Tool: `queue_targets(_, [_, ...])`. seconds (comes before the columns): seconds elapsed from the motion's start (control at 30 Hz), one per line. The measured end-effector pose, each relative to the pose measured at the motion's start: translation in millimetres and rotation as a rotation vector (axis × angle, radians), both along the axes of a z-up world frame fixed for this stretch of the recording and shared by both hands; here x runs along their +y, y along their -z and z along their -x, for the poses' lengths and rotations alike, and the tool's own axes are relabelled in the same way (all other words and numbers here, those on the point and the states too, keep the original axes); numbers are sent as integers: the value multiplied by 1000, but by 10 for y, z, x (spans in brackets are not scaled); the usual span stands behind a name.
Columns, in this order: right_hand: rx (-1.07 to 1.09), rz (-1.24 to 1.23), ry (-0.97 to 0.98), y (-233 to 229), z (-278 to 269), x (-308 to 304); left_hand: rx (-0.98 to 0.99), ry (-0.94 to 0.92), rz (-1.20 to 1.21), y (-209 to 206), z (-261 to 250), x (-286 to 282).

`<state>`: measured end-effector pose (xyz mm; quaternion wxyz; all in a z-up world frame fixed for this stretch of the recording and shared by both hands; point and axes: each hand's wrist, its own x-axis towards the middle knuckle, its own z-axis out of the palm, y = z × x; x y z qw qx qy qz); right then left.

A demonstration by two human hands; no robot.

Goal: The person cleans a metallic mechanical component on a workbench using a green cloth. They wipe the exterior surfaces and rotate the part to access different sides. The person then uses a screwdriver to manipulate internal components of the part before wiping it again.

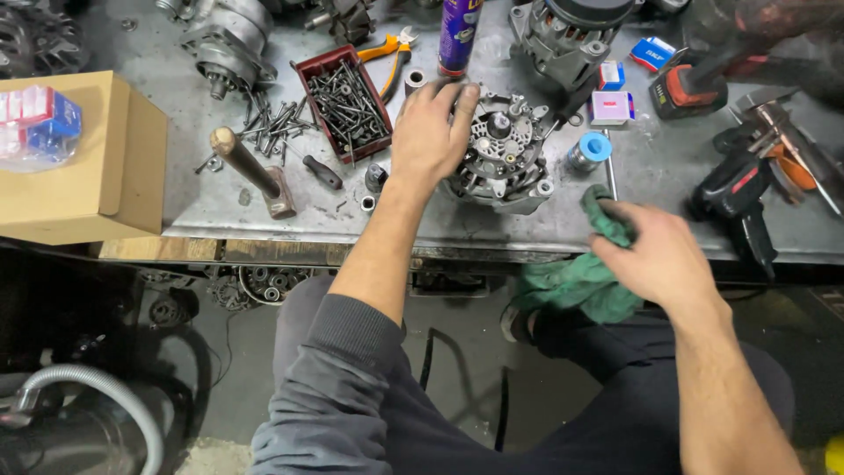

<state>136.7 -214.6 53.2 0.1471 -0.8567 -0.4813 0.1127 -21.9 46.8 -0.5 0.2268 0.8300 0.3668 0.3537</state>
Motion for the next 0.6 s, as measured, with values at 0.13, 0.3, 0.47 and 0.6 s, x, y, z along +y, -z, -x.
queue_targets(0.13, [0,12,-14,-8,3,-9,49,9,-12,39,-43,-25])
queue_targets(0.3, [66,12,35,6,-52,-47,23,89,-45,-1,-110,-78])
queue_targets(0.47, [120,16,7,80,-104,-93,24,169,-34,-139,-63,-126])
queue_targets(0.6, [127,32,13,76,-124,-134,165,212,-120,-189,-13,-106])
